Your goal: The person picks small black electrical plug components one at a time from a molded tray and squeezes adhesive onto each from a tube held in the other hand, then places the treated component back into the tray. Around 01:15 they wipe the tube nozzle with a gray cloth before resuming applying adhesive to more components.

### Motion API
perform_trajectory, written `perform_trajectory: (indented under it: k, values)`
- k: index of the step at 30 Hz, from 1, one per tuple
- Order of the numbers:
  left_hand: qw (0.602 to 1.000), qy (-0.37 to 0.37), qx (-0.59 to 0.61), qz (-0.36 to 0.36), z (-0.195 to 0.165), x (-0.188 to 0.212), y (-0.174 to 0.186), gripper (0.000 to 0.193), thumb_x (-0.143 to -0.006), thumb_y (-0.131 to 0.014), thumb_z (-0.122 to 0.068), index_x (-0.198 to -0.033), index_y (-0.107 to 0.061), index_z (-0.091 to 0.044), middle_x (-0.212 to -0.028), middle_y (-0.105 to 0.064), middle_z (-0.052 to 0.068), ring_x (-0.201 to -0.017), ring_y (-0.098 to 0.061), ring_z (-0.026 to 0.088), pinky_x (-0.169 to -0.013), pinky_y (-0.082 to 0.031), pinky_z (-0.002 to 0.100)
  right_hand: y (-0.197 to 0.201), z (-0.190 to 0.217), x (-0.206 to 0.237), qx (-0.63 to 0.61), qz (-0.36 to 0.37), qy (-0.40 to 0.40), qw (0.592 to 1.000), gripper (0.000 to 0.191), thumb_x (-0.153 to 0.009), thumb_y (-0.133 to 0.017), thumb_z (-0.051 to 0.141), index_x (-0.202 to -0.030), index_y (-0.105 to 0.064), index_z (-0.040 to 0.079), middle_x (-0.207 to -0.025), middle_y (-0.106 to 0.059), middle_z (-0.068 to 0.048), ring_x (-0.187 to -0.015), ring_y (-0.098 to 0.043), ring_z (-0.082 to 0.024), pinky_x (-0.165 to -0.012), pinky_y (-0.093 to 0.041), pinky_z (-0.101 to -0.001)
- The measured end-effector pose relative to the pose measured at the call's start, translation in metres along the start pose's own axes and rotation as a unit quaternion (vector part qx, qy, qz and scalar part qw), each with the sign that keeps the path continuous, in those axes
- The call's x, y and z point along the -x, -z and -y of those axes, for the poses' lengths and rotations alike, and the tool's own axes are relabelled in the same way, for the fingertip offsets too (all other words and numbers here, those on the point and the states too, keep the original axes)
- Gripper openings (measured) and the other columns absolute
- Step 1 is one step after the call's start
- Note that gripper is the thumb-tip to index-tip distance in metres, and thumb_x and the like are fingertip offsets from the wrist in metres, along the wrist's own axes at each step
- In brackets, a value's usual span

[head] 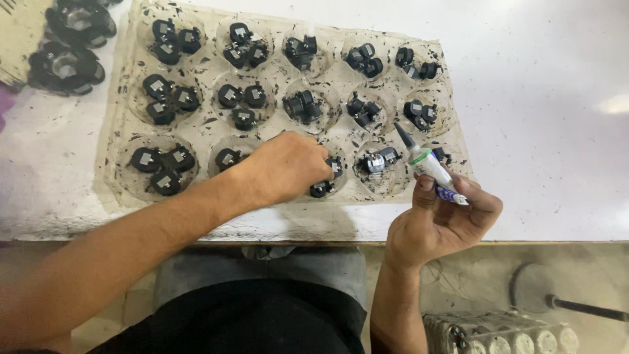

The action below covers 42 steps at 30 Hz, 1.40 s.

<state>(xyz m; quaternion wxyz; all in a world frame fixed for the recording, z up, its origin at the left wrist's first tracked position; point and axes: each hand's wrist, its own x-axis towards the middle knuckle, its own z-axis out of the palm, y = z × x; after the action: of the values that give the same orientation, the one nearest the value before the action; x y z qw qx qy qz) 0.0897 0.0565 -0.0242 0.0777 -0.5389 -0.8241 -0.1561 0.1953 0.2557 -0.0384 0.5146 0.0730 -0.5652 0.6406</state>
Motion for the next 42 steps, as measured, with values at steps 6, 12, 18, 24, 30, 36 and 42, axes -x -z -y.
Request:
perform_trajectory:
  k: [6,12,18,24,30,36,42]
  values:
    - [0.998,-0.016,-0.006,0.059,0.015,-0.007,-0.012,0.007,-0.073,-0.069,-0.010,-0.072,-0.075,-0.014,-0.079,-0.071,0.009,-0.085,-0.071,0.032,-0.071,-0.057,0.047,0.003,0.000,-0.002,-0.011,-0.007,-0.002,1.000,0.036,-0.102,-0.070,-0.018,-0.123,-0.051,0.005,-0.113,-0.057,-0.009,-0.106,-0.066,-0.014,-0.096,-0.062,-0.0267]
    - [0.995,-0.054,-0.051,0.065,0.014,-0.012,-0.019,0.010,-0.076,-0.067,-0.009,-0.073,-0.075,-0.013,-0.080,-0.073,0.009,-0.085,-0.073,0.030,-0.071,-0.059,0.044,0.005,0.001,-0.003,0.005,-0.015,-0.002,1.000,0.037,-0.100,-0.071,-0.019,-0.123,-0.051,0.004,-0.115,-0.057,-0.009,-0.107,-0.066,-0.015,-0.093,-0.062,-0.0261]
    - [0.997,-0.027,0.023,0.073,0.001,-0.018,0.005,0.009,-0.076,-0.070,-0.008,-0.080,-0.075,-0.014,-0.080,-0.072,0.009,-0.087,-0.071,0.031,-0.072,-0.058,0.046,0.012,0.002,-0.005,-0.004,-0.018,-0.003,1.000,0.035,-0.102,-0.071,-0.017,-0.122,-0.051,0.004,-0.114,-0.059,-0.011,-0.110,-0.070,-0.019,-0.093,-0.064,-0.0296]
    - [0.987,0.073,0.140,0.042,-0.014,-0.049,0.022,0.023,-0.073,-0.082,-0.014,-0.091,-0.070,-0.008,-0.084,-0.071,0.013,-0.089,-0.070,0.032,-0.077,-0.056,0.048,0.019,0.003,-0.010,-0.004,-0.029,0.013,0.999,0.034,-0.104,-0.072,-0.018,-0.121,-0.051,0.001,-0.115,-0.061,-0.012,-0.109,-0.070,-0.021,-0.095,-0.064,-0.0321]
    - [0.983,0.126,0.077,0.112,-0.016,-0.099,-0.009,0.037,-0.075,-0.084,-0.019,-0.102,-0.064,-0.002,-0.087,-0.071,0.015,-0.087,-0.072,0.032,-0.079,-0.059,0.046,0.027,0.006,-0.006,0.009,-0.045,0.006,0.999,0.033,-0.104,-0.070,-0.020,-0.120,-0.051,0.001,-0.114,-0.059,-0.012,-0.112,-0.069,-0.021,-0.098,-0.065,-0.0322]
    - [0.983,0.142,0.045,0.107,-0.018,-0.124,-0.043,0.039,-0.067,-0.082,-0.019,-0.099,-0.067,-0.003,-0.093,-0.075,0.015,-0.089,-0.074,0.029,-0.079,-0.061,0.042,0.036,0.007,-0.005,-0.001,-0.060,-0.003,0.998,0.030,-0.105,-0.070,-0.021,-0.116,-0.052,-0.001,-0.111,-0.060,-0.013,-0.108,-0.066,-0.020,-0.097,-0.063,-0.0310]
    - [0.984,0.144,0.039,0.093,-0.017,-0.126,-0.035,0.020,-0.069,-0.075,-0.011,-0.089,-0.074,-0.008,-0.091,-0.074,0.014,-0.088,-0.073,0.029,-0.080,-0.061,0.042,0.031,0.004,-0.008,0.004,-0.068,-0.009,0.998,0.028,-0.104,-0.071,-0.015,-0.119,-0.052,0.000,-0.112,-0.065,-0.017,-0.106,-0.071,-0.024,-0.096,-0.063,-0.0347]
